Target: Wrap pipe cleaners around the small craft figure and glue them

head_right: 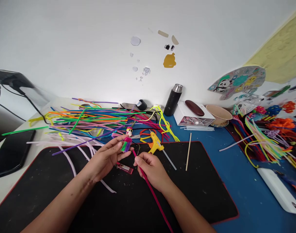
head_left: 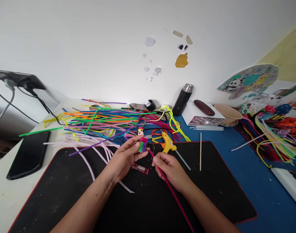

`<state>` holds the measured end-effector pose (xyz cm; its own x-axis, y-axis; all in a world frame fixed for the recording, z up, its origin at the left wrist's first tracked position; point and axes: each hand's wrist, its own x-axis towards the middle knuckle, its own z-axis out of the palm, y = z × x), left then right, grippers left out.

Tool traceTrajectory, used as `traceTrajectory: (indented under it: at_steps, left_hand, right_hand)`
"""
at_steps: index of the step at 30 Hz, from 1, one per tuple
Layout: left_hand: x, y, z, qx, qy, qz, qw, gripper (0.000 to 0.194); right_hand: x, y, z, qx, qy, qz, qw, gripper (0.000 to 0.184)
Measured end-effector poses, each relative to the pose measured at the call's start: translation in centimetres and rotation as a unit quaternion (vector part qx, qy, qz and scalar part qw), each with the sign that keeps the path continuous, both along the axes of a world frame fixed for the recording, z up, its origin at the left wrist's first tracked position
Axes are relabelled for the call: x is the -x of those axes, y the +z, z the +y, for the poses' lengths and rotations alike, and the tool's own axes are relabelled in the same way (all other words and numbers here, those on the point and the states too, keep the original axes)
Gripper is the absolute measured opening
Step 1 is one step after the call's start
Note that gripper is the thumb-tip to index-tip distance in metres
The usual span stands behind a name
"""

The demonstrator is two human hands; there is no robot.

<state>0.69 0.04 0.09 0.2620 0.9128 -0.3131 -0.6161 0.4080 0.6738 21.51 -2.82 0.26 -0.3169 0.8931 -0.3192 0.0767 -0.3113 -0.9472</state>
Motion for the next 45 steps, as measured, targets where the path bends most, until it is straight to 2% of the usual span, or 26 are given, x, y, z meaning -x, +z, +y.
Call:
traceTrajectory:
  at_steps: [7,14,17,22,31,35,39,42,45]
  left_hand:
    - [0.1,-0.1,0.2,-0.006,0.009,0.010,1.000,0.041]
    - [0.4,-0.2,0.4,-0.015,0.039,0.013,0.999,0.041]
    - [0.4,-0.3,0.4,-0.009,0.046,0.009,0.999,0.040]
    - [0.4,-0.3,0.4,-0.009,0.045,0.012,0.999,0.038]
    - [0.6,-0.1,0.5,-0.016,0.051,0.015,0.998,0.040]
    - [0.6,0.0,0.5,-0.021,0.048,0.018,0.998,0.040]
    - [0.6,-0.1,0.5,-0.021,0.041,0.023,0.999,0.042]
    - [0.4,0.0,0.4,-0.016,0.039,0.025,0.999,0.043]
    - [0.4,0.3,0.4,-0.015,0.037,0.032,0.999,0.041]
  right_hand:
    - [0.1,0.3,0.1,-0.018,0.022,-0.043,0.999,0.054]
    - [0.4,-0.1,-0.4,-0.074,0.058,-0.136,0.986,0.038]
    - [0.8,-0.4,-0.7,-0.112,0.081,-0.200,0.970,0.032]
    - [1.2,-0.3,-0.8,-0.188,0.094,-0.305,0.929,0.030]
    - [2.3,0.2,-0.2,-0.232,0.075,-0.386,0.890,0.019]
    - [1.3,-0.1,-0.3,-0.228,0.027,-0.348,0.909,0.023]
    - [-0.4,-0.5,-0.9,-0.152,-0.029,-0.253,0.955,0.032]
    - [-0.9,-0.9,-1.5,-0.077,-0.008,-0.184,0.980,0.031]
    - [-0.7,-1.5,-1.8,-0.069,-0.002,-0.157,0.985,0.029]
